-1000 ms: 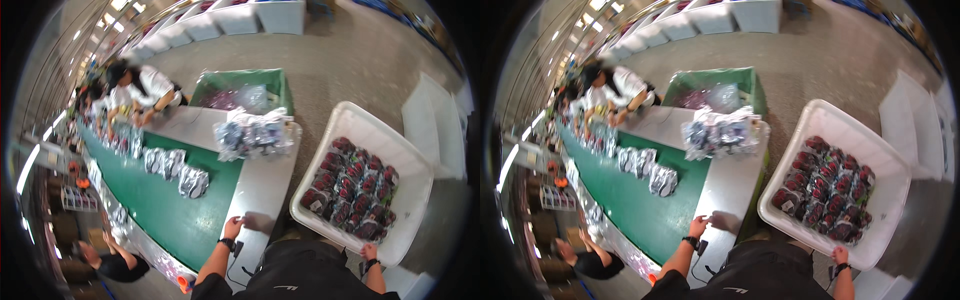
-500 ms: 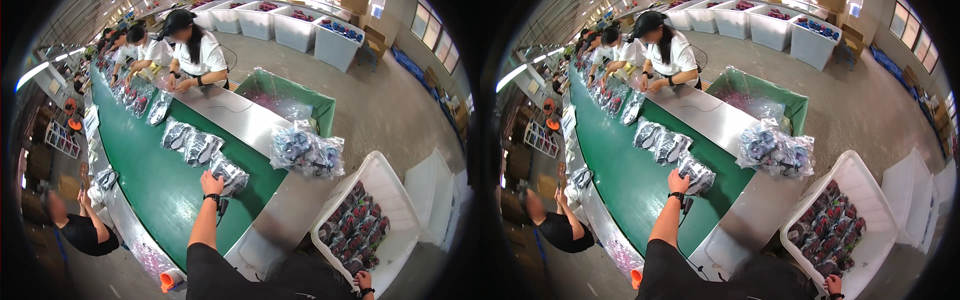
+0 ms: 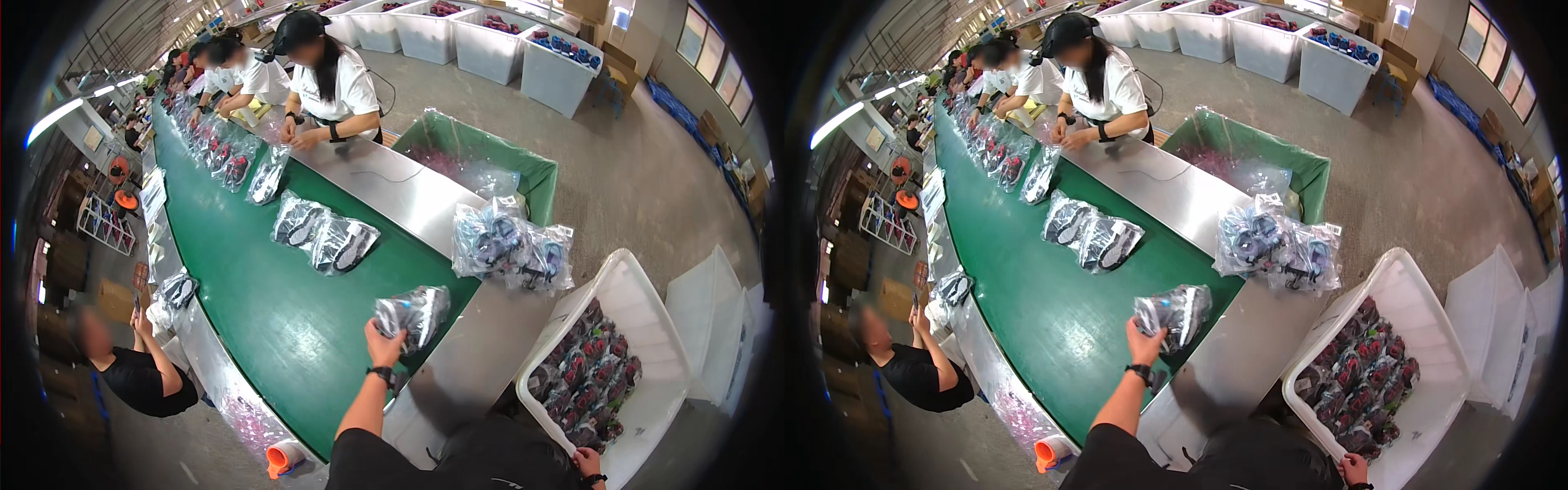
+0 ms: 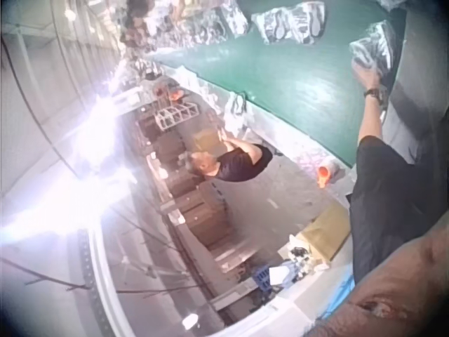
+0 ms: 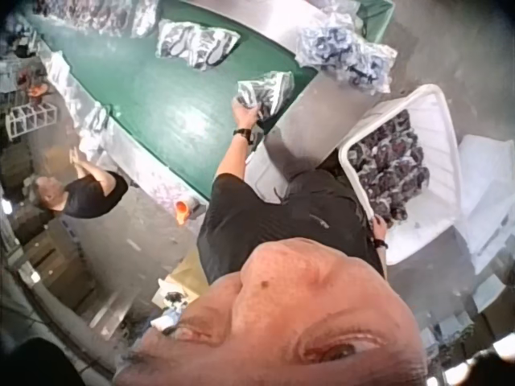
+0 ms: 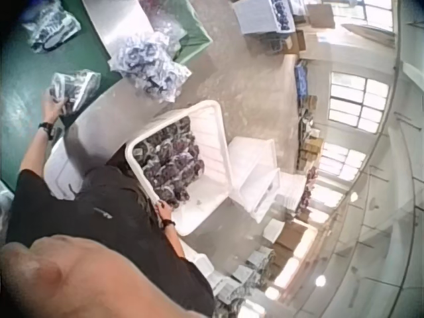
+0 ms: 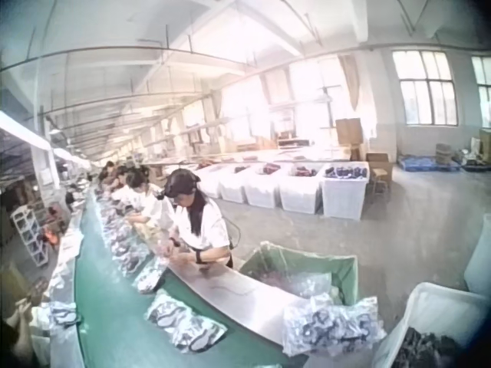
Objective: The person repeatedly picks packaged footwear from a white bin and places them onto a green conveyor belt. The items are handled one at a time and moved to the belt where other workers are present.
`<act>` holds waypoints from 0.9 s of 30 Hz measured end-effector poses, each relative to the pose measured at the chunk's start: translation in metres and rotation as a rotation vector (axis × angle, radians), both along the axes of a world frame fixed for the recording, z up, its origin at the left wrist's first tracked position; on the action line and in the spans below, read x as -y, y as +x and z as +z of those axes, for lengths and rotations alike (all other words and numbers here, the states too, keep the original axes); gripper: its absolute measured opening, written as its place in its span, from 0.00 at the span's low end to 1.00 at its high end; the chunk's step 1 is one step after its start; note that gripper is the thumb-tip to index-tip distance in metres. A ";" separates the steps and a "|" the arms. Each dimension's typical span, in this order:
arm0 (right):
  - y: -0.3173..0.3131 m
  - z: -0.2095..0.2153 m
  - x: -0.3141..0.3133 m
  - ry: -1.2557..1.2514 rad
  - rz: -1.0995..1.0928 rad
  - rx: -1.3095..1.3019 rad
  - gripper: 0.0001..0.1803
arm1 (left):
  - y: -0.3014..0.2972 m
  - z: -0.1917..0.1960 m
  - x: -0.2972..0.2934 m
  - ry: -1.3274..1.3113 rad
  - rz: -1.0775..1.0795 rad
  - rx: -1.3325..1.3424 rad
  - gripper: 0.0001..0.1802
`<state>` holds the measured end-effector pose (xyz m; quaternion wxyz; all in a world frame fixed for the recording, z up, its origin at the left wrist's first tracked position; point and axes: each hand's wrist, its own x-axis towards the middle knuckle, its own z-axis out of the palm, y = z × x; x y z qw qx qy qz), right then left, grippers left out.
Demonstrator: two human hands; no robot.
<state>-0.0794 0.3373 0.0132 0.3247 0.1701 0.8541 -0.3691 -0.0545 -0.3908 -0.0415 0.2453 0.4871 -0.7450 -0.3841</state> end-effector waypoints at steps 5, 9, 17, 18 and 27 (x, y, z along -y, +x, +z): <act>0.000 0.008 0.004 -0.014 0.024 0.081 0.16 | 0.037 0.024 -0.090 -0.278 -0.150 -0.130 0.24; -0.004 -0.008 -0.005 0.018 0.038 -0.027 0.11 | 0.071 0.004 -0.125 0.254 -0.095 -0.130 0.16; -0.011 -0.014 -0.002 -0.144 -0.112 0.118 0.17 | 0.034 0.022 -0.132 0.548 -0.149 -0.449 0.47; -0.010 -0.013 0.001 -0.123 -0.087 0.093 0.17 | 0.025 0.027 -0.132 0.605 -0.136 -0.390 0.50; -0.036 0.036 0.046 -0.203 -0.061 -0.059 0.17 | -0.019 0.043 -0.132 1.329 -0.231 -0.535 0.21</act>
